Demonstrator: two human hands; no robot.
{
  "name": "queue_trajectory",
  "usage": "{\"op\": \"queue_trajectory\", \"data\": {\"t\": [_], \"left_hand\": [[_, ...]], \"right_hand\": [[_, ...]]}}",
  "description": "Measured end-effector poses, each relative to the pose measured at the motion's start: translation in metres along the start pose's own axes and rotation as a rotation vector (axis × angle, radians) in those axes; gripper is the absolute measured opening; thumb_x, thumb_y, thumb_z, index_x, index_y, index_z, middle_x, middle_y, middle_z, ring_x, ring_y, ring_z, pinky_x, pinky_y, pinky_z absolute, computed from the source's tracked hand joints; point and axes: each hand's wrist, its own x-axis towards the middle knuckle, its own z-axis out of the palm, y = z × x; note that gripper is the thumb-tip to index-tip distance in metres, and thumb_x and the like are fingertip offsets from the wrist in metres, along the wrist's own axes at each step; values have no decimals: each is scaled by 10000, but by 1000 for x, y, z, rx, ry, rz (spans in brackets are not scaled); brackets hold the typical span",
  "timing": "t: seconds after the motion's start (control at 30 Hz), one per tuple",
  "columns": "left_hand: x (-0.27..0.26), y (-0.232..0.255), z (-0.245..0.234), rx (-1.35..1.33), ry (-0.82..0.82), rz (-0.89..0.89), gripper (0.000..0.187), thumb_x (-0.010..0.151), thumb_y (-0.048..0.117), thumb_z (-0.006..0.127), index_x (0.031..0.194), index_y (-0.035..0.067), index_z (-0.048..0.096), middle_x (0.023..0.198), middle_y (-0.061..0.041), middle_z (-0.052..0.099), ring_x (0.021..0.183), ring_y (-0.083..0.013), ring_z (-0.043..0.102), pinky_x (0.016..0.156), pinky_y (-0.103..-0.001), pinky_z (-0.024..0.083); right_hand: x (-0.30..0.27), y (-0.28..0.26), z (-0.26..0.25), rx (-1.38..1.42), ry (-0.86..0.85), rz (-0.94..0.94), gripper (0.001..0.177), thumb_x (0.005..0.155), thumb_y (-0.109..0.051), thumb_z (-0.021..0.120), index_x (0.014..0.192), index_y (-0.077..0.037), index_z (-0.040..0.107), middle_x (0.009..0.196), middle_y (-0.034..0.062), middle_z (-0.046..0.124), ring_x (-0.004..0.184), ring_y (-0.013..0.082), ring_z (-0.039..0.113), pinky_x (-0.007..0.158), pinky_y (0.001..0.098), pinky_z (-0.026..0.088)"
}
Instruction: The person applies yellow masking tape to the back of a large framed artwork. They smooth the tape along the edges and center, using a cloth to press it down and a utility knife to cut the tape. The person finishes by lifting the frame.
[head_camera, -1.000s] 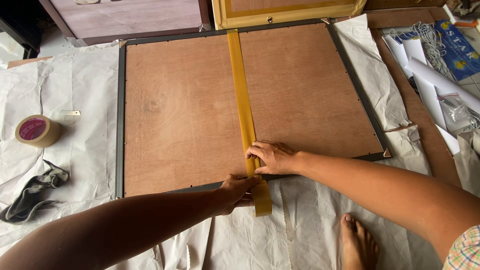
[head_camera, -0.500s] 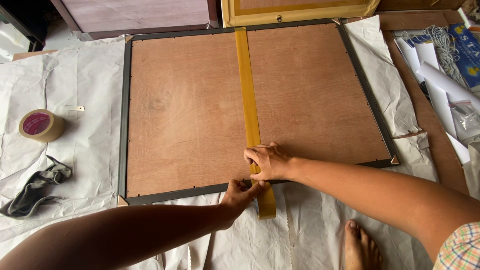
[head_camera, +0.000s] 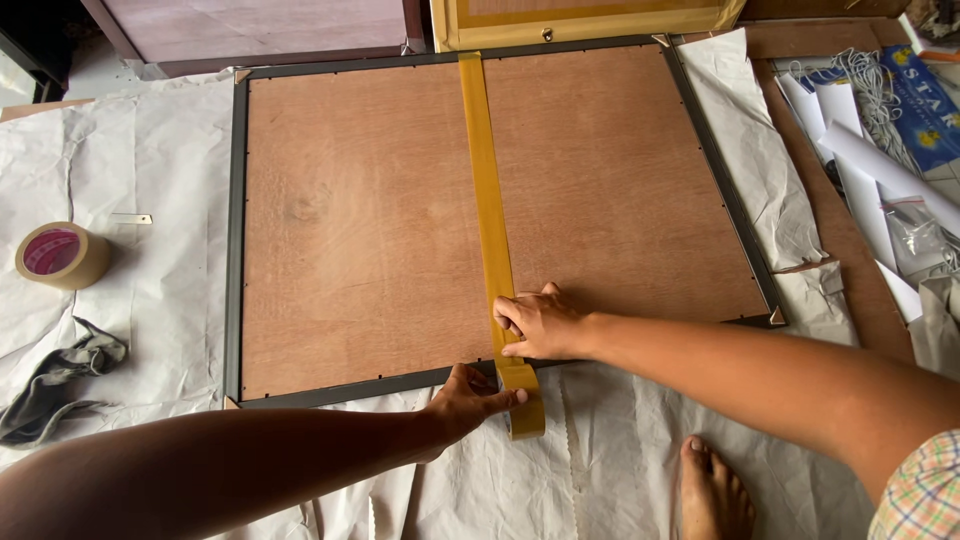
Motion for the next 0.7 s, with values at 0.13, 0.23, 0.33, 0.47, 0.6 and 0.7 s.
{"op": "queue_trajectory", "data": {"t": [0.13, 0.23, 0.33, 0.47, 0.6, 0.7], "left_hand": [[5, -3, -1, -5, 13, 18, 831, 660, 607, 968, 1240, 190, 542, 1193, 3, 739, 1136, -129, 661, 975, -317, 507], [2, -3, -4, -35, -10, 35, 881, 618, 525, 994, 1290, 167, 550, 1205, -9, 756, 1143, -125, 699, 1015, -305, 547], [9, -7, -21, -12, -62, 111, 902, 602, 483, 1009, 1286, 194, 496, 1262, -30, 749, 1220, -151, 709, 1084, -336, 593], [50, -17, -59, 865, 90, 775, 461, 923, 457, 740, 1259, 175, 597, 1137, -79, 721, 1041, -283, 749, 821, -433, 670], [51, -4, -65, 1395, 275, 983, 1129, 707, 656, 927, 1636, 172, 506, 1787, -188, 358, 1669, -535, 252, 1308, -665, 315], [73, 2, -70, 1458, 324, 980, 1089, 851, 667, 822, 1733, 205, 382, 1804, -174, 342, 1687, -486, 249, 1332, -630, 248]], "right_hand": [[8, -12, 4, -8, 78, 109, 594, 828, -588, 966, 1003, -275, 493, 823, -141, 626, 879, 149, 663, 894, 439, 344], [-2, -2, -4, 17, 14, 72, 555, 819, -556, 966, 1002, -276, 524, 857, -130, 660, 894, 149, 652, 922, 428, 318], [-14, 14, -9, 22, -105, -93, 518, 875, -461, 971, 1024, -271, 513, 982, -108, 676, 991, 146, 607, 1018, 413, 338], [-28, 9, -17, 6, 63, -218, 415, 879, -339, 918, 1162, -227, 636, 1160, -36, 720, 1151, 237, 664, 1008, 475, 407], [-57, 5, -28, -154, 107, -325, 874, 837, -590, 765, 1578, -179, 552, 1643, 126, 530, 1561, 354, 448, 1168, 598, 398], [-58, 30, -9, -231, 102, -279, 1168, 882, -883, 570, 1739, -113, 380, 1805, 142, 361, 1694, 394, 246, 1292, 706, 183]]}}
